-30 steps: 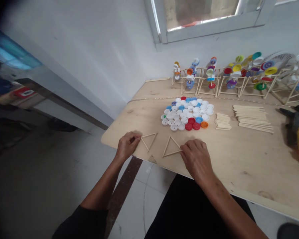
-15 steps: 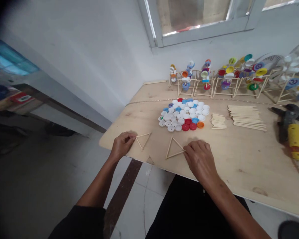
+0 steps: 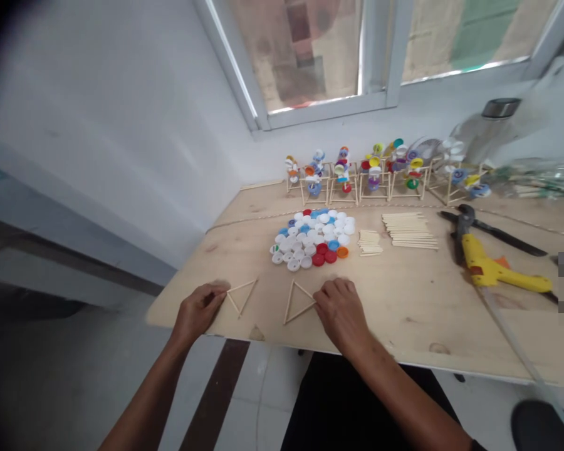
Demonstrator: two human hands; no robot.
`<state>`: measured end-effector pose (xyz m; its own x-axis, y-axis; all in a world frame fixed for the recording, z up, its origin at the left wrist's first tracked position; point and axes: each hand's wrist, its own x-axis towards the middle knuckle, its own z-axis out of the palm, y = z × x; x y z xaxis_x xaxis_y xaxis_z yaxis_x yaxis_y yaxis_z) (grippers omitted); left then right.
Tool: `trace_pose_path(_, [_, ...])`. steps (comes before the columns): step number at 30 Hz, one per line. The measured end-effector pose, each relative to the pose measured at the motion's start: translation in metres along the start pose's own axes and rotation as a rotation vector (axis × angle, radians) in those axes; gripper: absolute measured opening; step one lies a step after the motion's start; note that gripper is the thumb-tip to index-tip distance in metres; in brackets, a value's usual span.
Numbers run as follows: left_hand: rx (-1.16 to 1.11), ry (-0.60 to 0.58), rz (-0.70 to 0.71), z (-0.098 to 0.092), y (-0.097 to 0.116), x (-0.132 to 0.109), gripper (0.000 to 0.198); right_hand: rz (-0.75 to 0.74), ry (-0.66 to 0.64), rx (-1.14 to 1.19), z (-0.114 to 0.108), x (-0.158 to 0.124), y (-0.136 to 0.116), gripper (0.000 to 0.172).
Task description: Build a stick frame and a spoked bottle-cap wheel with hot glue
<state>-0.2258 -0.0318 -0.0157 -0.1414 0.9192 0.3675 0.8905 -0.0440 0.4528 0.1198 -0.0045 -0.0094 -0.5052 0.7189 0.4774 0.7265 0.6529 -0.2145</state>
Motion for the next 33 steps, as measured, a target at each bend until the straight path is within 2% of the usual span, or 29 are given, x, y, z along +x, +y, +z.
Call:
trace_pose_path(3, [0.0, -0.014, -0.034, -0.003, 0.002, 0.0, 0.028, 0.018, 0.004, 0.001, -0.002, 0.0, -0.003, 0.003])
trace_pose_path(6, [0.02, 0.035, -0.063, -0.012, 0.008, -0.006, 0.033, 0.03, 0.013, 0.016, -0.011, -0.006, 0.002, 0.004])
trace_pose_path(9, [0.004, 0.174, -0.057, -0.021, 0.024, -0.016, 0.029, 0.048, 0.029, 0.033, -0.027, -0.019, 0.023, 0.012])
trace_pose_path(12, [-0.067, 0.274, -0.045, -0.019, 0.054, -0.026, 0.026, 0.095, 0.036, -0.022, -0.045, -0.039, 0.056, 0.019])
trace_pose_path(17, [-0.244, 0.217, 0.041, 0.012, 0.12, -0.03, 0.019, 0.215, 0.008, -0.115, -0.064, -0.069, 0.101, 0.023])
trace_pose_path(20, [-0.285, 0.162, 0.081, 0.029, 0.155, -0.021, 0.022, 0.241, 0.048, -0.115, -0.064, -0.08, 0.109, 0.025])
trace_pose_path(22, [-0.305, 0.084, 0.12, 0.037, 0.172, -0.012, 0.023, 0.237, 0.079, -0.111, -0.062, -0.083, 0.109, 0.025])
trace_pose_path(27, [-0.256, -0.043, 0.173, 0.051, 0.189, 0.017, 0.014, 0.228, 0.099, -0.108, -0.057, -0.087, 0.11, 0.025])
trace_pose_path(33, [0.048, -0.205, 0.229, 0.065, 0.201, 0.051, 0.013, 0.2, 0.119, -0.096, -0.059, -0.086, 0.109, 0.024])
